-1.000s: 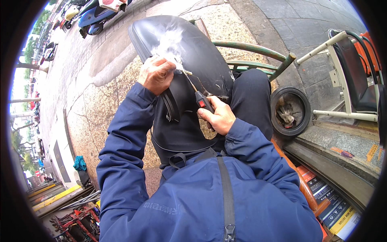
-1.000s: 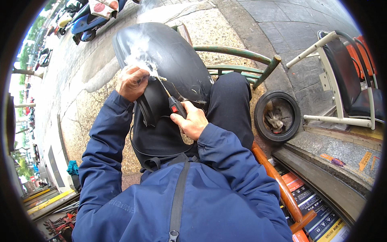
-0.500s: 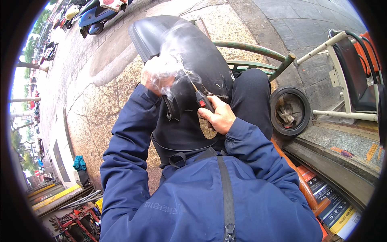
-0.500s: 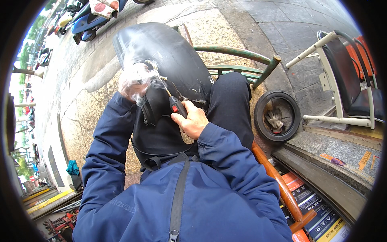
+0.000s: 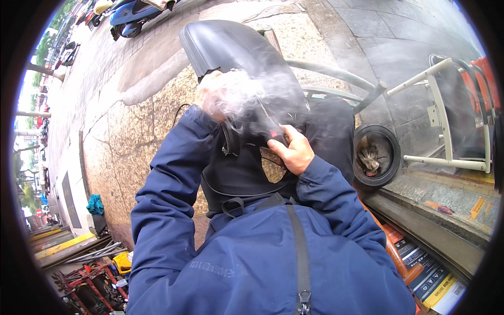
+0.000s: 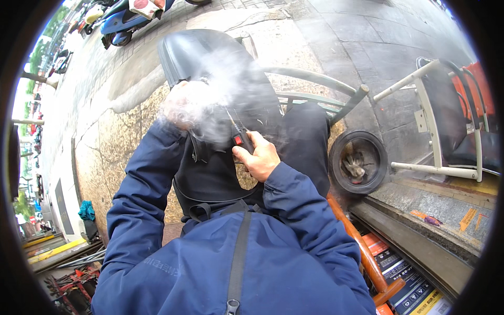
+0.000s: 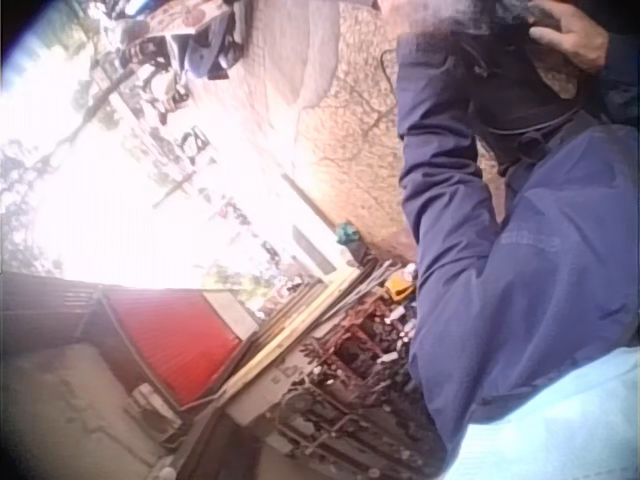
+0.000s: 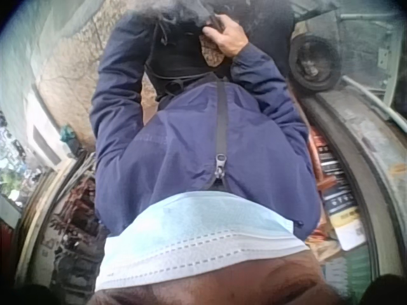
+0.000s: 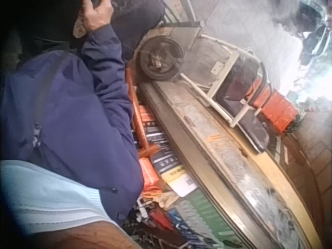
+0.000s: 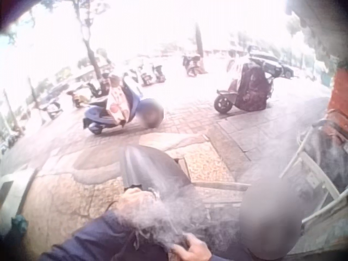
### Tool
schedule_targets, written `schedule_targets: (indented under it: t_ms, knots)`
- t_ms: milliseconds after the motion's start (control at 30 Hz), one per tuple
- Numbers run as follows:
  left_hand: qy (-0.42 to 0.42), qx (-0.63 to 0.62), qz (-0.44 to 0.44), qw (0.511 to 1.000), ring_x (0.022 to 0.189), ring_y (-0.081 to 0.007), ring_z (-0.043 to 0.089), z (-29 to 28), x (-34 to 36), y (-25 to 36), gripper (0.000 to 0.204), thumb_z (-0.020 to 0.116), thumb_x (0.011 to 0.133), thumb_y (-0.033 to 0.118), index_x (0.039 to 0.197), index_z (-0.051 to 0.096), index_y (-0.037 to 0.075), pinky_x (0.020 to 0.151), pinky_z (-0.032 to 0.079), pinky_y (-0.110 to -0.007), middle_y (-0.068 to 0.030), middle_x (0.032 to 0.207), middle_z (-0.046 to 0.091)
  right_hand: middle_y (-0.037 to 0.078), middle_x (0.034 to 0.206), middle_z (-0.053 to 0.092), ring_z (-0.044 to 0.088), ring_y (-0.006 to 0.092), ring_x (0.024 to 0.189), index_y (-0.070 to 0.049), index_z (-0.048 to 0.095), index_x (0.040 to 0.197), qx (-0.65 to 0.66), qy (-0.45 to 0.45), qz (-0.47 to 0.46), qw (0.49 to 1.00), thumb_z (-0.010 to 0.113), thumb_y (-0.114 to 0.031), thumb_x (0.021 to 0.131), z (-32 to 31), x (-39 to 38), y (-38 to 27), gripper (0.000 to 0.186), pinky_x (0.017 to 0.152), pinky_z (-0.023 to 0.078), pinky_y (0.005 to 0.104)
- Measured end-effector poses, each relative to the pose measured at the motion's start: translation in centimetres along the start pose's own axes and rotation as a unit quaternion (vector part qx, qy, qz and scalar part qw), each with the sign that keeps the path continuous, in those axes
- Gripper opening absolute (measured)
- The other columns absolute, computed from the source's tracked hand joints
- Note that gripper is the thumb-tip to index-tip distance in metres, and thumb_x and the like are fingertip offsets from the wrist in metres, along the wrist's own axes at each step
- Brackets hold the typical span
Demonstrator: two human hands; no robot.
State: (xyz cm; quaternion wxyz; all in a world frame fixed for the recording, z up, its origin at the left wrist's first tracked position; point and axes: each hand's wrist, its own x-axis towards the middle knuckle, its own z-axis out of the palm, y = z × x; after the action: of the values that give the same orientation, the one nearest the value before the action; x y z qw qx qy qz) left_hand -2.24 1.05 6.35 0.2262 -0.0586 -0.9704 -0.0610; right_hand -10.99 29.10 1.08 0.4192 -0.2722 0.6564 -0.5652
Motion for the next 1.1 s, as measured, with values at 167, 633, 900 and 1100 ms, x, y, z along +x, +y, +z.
schedule_targets:
  t_ms: [167,633,900,1100]
  knots:
    - [0.038,-0.044,-0.054,0.997,0.083,-0.0339,0.068,-0.8,1.1,1.4,0.027,0.070,0.083,0.022,0.106,0.073,0.010,0.075,0.055,-0.042,-0.0121,0.092,0.072,0.019,0.105,0.075,0.073,0.0278,0.097,0.000,0.063,0.123,-0.063,0.012,-0.021,0.998,0.077,-0.025,0.091,-1.0,0.1,-1.3,0.043,0.088,0.055,0.0369]
    - [0.074,-0.054,-0.234,0.968,0.080,-0.0319,0.069,-0.9,1.8,4.5,0.033,0.079,0.078,0.009,0.109,0.066,0.010,0.074,0.054,-0.042,-0.0104,0.087,0.075,0.022,0.095,0.073,0.074,0.0326,0.089,0.000,0.064,0.120,-0.118,0.005,-0.018,0.993,0.079,-0.029,0.089,-1.2,0.2,-1.5,0.045,0.080,0.056,0.0399]
    - [0.087,-0.077,-0.265,0.957,0.076,-0.0274,0.069,-0.4,1.7,4.6,0.032,0.076,0.080,0.005,0.110,0.065,0.008,0.069,0.053,-0.038,-0.0092,0.087,0.074,0.021,0.089,0.073,0.073,0.0311,0.081,0.000,0.063,0.120,-0.125,0.018,-0.056,0.990,0.079,-0.029,0.089,-0.5,0.2,-1.3,0.046,0.076,0.056,0.0398]
    - [0.102,-0.073,-0.255,0.959,0.077,-0.0270,0.072,-0.2,1.6,4.4,0.028,0.071,0.082,0.001,0.109,0.065,0.004,0.069,0.055,-0.036,-0.0135,0.086,0.073,0.019,0.081,0.070,0.070,0.0271,0.071,0.000,0.063,0.118,-0.126,0.026,-0.074,0.989,0.078,-0.030,0.089,-0.1,0.2,-0.7,0.045,0.069,0.054,0.0388]
